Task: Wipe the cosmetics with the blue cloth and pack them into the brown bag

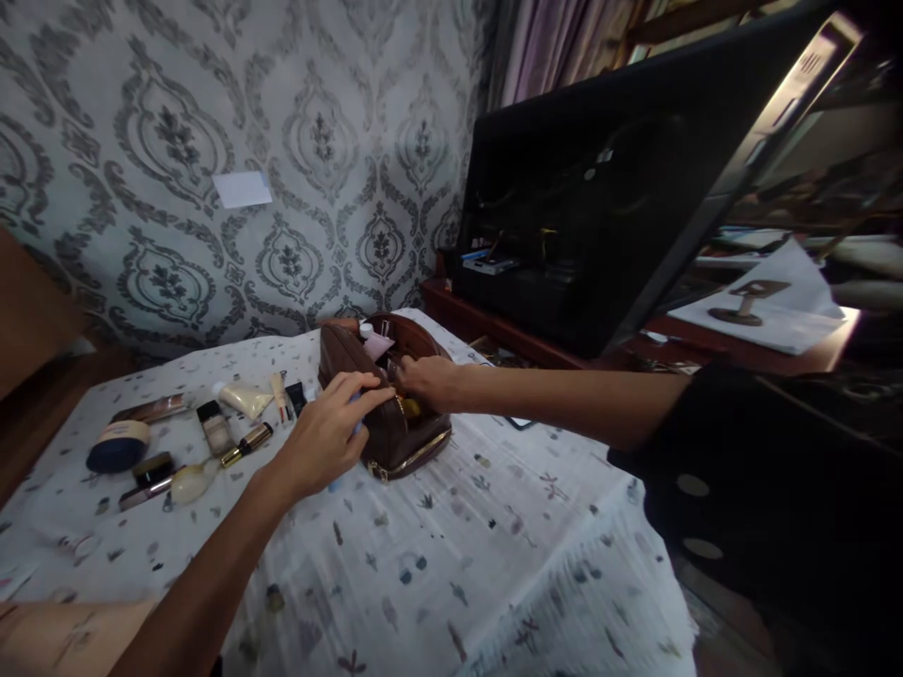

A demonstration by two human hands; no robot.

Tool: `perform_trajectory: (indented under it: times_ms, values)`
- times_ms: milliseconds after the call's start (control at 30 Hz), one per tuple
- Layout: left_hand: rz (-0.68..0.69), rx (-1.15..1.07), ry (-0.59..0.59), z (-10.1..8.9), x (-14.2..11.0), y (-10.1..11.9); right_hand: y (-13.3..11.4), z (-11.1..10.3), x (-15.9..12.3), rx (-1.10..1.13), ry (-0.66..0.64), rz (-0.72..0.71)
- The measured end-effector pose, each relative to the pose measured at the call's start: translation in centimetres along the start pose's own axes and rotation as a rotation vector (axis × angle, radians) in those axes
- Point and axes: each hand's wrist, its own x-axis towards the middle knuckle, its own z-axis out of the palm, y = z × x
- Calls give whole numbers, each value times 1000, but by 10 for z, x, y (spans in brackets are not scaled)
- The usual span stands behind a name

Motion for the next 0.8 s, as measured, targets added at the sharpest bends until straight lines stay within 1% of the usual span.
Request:
perform_trajectory:
  times_ms: [67, 200, 433, 667, 800]
  values:
    - [-10, -4, -13, 1, 0, 1, 1, 4, -1, -28, 33, -28]
    - [-24, -17, -10, 3, 1, 2, 3, 12, 2, -43, 24, -135]
    - [-31, -41, 2, 1, -1, 3, 3, 25, 7, 14, 118, -170]
    - [-54, -14, 5, 2, -3, 7, 7, 24, 2, 46, 153, -206]
    - [-53, -1, -13, 5, -5, 7, 6, 21, -13, 198, 178, -208]
